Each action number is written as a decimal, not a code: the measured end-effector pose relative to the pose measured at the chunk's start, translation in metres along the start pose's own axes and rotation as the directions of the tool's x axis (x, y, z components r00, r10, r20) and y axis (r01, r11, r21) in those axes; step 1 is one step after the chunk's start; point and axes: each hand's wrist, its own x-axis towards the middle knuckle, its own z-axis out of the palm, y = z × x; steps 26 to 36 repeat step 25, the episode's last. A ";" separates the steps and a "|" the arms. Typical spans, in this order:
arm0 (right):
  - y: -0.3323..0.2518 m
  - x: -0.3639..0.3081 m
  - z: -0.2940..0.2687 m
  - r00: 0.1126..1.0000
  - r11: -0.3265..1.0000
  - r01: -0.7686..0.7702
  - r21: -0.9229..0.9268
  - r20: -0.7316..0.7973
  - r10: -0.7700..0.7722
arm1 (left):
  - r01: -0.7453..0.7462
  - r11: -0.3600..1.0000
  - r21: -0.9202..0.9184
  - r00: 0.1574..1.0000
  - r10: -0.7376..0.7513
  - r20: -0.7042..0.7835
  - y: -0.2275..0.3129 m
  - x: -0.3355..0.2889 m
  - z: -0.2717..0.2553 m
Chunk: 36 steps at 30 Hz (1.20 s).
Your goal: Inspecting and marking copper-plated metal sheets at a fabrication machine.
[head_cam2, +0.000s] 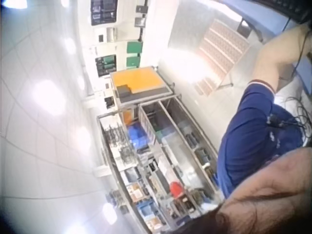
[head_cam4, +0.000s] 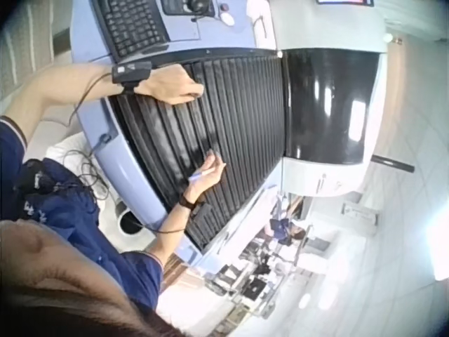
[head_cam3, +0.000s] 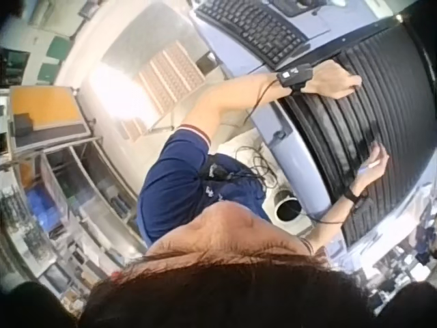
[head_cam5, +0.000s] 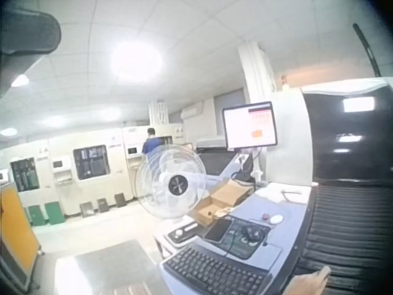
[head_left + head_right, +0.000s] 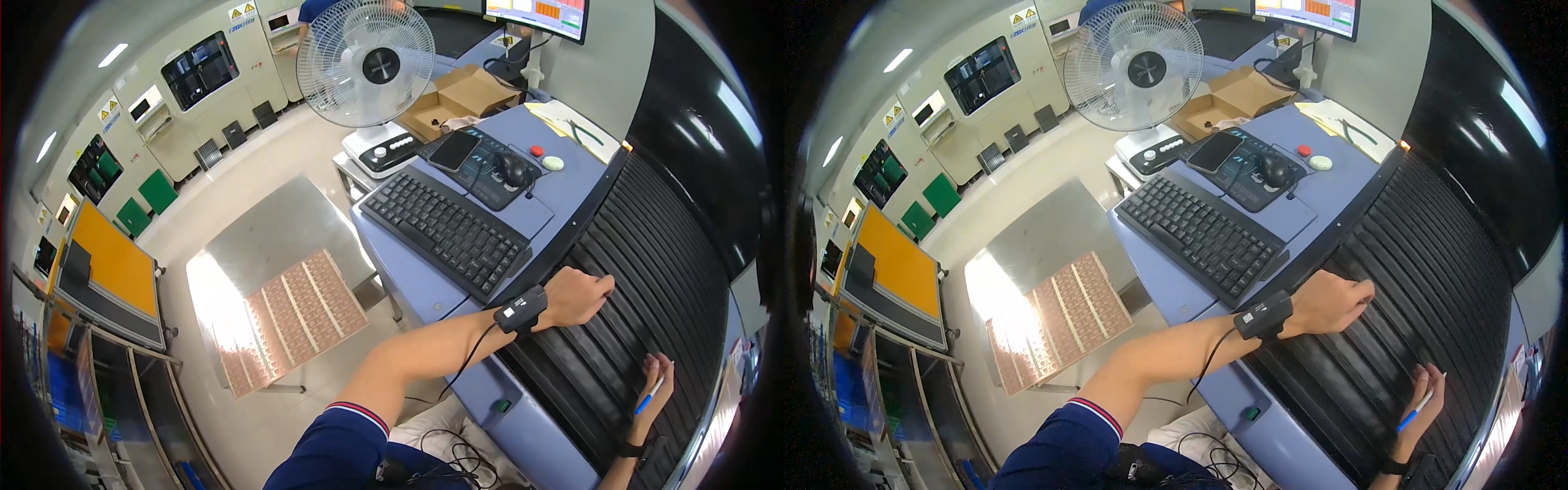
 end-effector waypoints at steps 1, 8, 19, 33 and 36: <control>-0.006 -0.002 0.000 1.000 1.000 -0.006 0.001 0.005 0.006 | -0.020 0.999 -0.047 0.998 0.018 -0.052 -0.001 0.002 0.001; -0.009 -0.007 -0.009 0.994 0.994 0.044 0.098 -0.109 -0.034 | 0.023 0.991 -0.131 0.997 -0.033 -0.074 0.013 0.003 -0.002; -0.035 -0.016 -0.011 0.978 0.994 0.104 0.039 -0.187 -0.095 | 0.126 0.990 -0.067 0.992 -0.123 0.034 0.022 -0.009 0.005; -0.044 -0.014 -0.027 0.972 0.985 0.143 -0.096 -0.175 -0.158 | 0.407 0.913 0.025 0.912 -0.405 -0.061 0.009 0.004 -0.011; -0.044 -0.014 -0.027 0.972 0.985 0.143 -0.096 -0.175 -0.158 | 0.407 0.913 0.025 0.912 -0.405 -0.061 0.009 0.004 -0.011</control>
